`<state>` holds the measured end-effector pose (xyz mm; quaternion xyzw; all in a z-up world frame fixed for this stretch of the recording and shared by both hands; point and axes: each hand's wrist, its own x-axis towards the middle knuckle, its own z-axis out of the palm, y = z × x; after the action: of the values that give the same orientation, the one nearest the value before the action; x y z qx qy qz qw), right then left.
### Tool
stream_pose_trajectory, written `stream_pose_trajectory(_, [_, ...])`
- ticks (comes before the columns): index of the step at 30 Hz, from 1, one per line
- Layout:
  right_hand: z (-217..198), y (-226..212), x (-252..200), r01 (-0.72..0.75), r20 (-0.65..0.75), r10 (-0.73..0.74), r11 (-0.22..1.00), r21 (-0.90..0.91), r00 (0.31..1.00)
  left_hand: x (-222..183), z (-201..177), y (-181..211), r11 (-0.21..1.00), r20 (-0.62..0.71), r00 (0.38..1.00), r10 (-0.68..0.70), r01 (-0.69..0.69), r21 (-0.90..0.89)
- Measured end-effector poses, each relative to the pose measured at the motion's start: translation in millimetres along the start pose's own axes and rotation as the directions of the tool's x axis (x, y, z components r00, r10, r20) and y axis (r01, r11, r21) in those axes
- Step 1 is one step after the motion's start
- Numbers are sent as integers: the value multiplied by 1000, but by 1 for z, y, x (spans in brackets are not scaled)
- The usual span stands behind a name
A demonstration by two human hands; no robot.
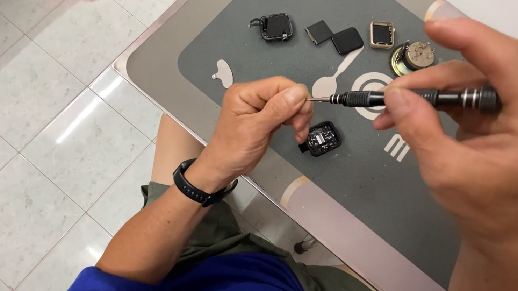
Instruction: Disassembling and repairing the internal components of a smartwatch using a precision screwdriver and tweezers.
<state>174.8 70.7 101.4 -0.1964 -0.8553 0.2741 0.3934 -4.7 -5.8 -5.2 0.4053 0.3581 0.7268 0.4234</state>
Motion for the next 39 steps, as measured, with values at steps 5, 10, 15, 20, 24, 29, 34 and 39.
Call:
stream_pose_trajectory(5, [4,2,3,-118,-12,118,993,-16,993,0,0,5,998,-17,1000,11,-10,65])
stream_pose_trajectory(10, [5,4,3,-114,-24,116,991,65,993,2,-3,-1,993,-27,998,-55,51,-106])
stream_pose_trajectory(15, [5,4,3,-114,-14,114,992,54,993,3,-11,-6,987,-106,985,-140,129,-101])
stream_pose_trajectory(20, [1,9,-11,-156,-34,161,982,105,986,-16,-18,-10,802,-165,986,14,88,591])
stream_pose_trajectory(24, [-16,16,-38,-184,50,183,983,20,982,-33,-16,-23,273,195,976,95,-214,938])
stream_pose_trajectory(29, [-19,31,-69,-100,66,111,983,-156,992,-30,-5,-38,113,208,978,26,-209,971])
stream_pose_trajectory(34, [-12,28,-86,-23,72,46,956,-293,996,-30,-10,-42,124,321,945,66,-326,937])
stream_pose_trajectory(39, [-7,35,-92,67,161,-7,929,-365,987,-26,-22,-37,147,405,914,32,-405,903])
